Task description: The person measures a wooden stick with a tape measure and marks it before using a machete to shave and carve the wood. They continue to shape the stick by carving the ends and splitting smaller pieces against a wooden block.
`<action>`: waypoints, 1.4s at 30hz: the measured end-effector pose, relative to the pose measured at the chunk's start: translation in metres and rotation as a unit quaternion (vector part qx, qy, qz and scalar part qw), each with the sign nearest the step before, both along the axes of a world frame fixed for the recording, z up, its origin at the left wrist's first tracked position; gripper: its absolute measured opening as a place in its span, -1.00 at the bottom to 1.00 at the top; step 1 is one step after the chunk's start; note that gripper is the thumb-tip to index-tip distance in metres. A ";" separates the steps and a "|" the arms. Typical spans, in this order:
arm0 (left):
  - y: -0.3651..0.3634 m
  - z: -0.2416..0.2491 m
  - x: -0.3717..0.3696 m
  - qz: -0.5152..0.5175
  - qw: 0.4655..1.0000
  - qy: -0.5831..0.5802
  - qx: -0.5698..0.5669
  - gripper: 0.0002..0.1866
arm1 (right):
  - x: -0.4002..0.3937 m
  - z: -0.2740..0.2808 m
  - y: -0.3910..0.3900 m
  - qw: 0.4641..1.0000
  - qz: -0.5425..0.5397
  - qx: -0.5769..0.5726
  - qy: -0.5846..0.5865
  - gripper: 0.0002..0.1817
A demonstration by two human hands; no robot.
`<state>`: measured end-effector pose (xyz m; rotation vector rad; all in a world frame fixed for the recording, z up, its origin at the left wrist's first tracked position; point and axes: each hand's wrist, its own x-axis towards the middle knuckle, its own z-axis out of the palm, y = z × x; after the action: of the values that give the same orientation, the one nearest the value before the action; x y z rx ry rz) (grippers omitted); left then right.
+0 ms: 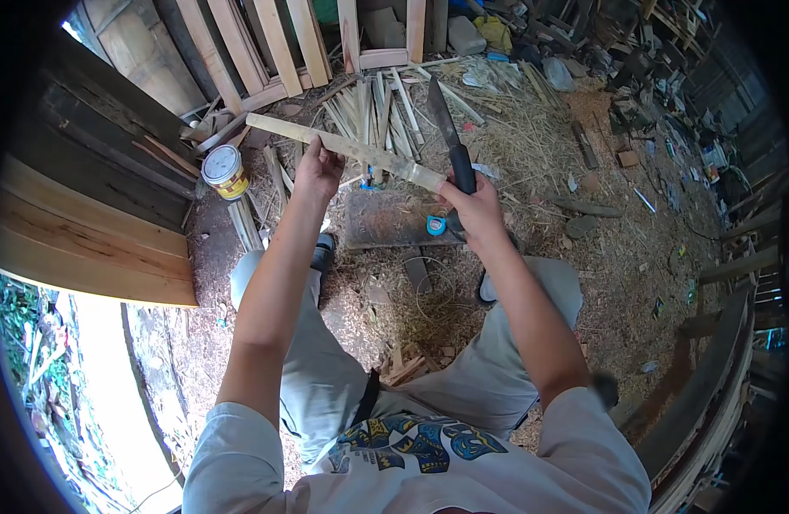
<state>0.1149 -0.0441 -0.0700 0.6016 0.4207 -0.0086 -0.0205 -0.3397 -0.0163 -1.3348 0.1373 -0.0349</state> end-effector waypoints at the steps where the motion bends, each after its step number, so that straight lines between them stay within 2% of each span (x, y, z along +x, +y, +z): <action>1: -0.003 0.003 -0.002 0.013 1.000 0.024 0.007 -0.74 | 0.000 0.001 0.000 1.000 -0.003 -0.009 0.000 -0.70; 5: -0.005 0.000 -0.006 -0.009 0.999 0.029 0.020 -0.75 | 0.001 0.004 0.000 1.000 -0.019 -0.017 0.008 -0.71; 8: -0.008 -0.016 -0.009 -0.053 0.994 0.053 0.084 -0.78 | 0.005 -0.001 -0.006 0.999 -0.027 -0.015 -0.015 -0.71; 10: -0.013 -0.025 -0.016 -0.147 0.949 0.089 0.265 -0.76 | 0.010 -0.002 -0.011 0.997 -0.058 -0.040 -0.034 -0.69; 11: -0.016 -0.030 -0.020 -0.147 0.949 0.090 0.263 -0.76 | 0.012 -0.004 -0.014 0.997 -0.057 -0.042 -0.033 -0.69; 13: -0.023 -0.042 -0.027 -0.228 0.926 0.091 0.287 -0.70 | 0.017 -0.006 -0.021 0.989 -0.089 -0.106 -0.044 -0.69; 14: -0.029 -0.048 -0.030 -0.242 0.906 0.103 0.332 -0.62 | 0.019 -0.007 -0.025 0.989 -0.089 -0.108 -0.043 -0.69; 15: -0.034 -0.054 -0.035 -0.244 0.906 0.103 0.331 -0.62 | 0.020 -0.005 -0.029 0.985 -0.097 -0.140 -0.036 -0.70; 18: -0.047 -0.072 -0.050 -0.334 0.836 0.091 0.425 -0.43 | 0.023 -0.003 -0.040 0.980 -0.103 -0.167 -0.013 -0.73; 19: -0.051 -0.075 -0.054 -0.335 0.837 0.090 0.424 -0.43 | 0.024 -0.003 -0.042 0.982 -0.100 -0.162 0.003 -0.74; 21: -0.061 -0.074 -0.061 -0.403 0.791 0.050 0.458 -0.38 | 0.023 -0.002 -0.044 0.982 -0.109 -0.155 0.024 -0.73; 23: -0.067 -0.064 -0.064 -0.417 0.772 0.030 0.479 -0.44 | 0.022 0.000 -0.044 0.981 -0.118 -0.150 0.046 -0.73; 25: -0.074 -0.046 -0.062 -0.553 0.614 -0.007 0.563 -0.52 | 0.021 0.002 -0.045 0.985 -0.128 -0.109 0.049 -0.71; 26: -0.078 -0.036 -0.065 -0.529 0.577 -0.055 0.620 -0.55 | 0.022 0.003 -0.047 0.984 -0.129 -0.111 0.049 -0.71; 27: -0.084 -0.023 -0.071 -0.530 0.578 -0.056 0.619 -0.55 | 0.022 0.003 -0.048 0.983 -0.128 -0.120 0.051 -0.70; 29: -0.094 0.006 -0.083 -0.339 0.494 -0.210 0.773 -0.62 | 0.022 0.003 -0.049 0.982 -0.127 -0.129 0.053 -0.69; 30: -0.097 0.021 -0.086 -0.338 0.495 -0.209 0.773 -0.62 | 0.022 0.003 -0.049 0.982 -0.124 -0.135 0.042 -0.70; 32: -0.101 0.044 -0.089 -0.304 0.600 -0.289 0.682 -0.72 | 0.023 0.002 -0.049 0.982 -0.119 -0.141 0.030 -0.70; 33: -0.102 0.049 -0.090 -0.302 0.600 -0.288 0.682 -0.72 | 0.023 0.002 -0.048 0.979 -0.113 -0.169 0.018 -0.70; 35: -0.104 0.059 -0.091 -0.190 0.586 -0.401 0.678 -0.78 | 0.023 0.002 -0.047 0.974 -0.105 -0.198 0.006 -0.70; 38: -0.105 0.063 -0.091 -0.164 0.581 -0.446 0.660 -0.74 | 0.015 0.014 -0.036 0.976 -0.099 -0.193 -0.017 -0.71; 42: -0.109 0.070 -0.097 -0.172 0.591 -0.450 0.647 -0.70 | 0.012 0.020 -0.030 0.977 -0.073 -0.198 -0.026 -0.68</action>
<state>0.0175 -0.1534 0.0002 2.0132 -0.8558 0.2520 -0.0088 -0.3699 0.0034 -1.7186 0.1914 -0.2319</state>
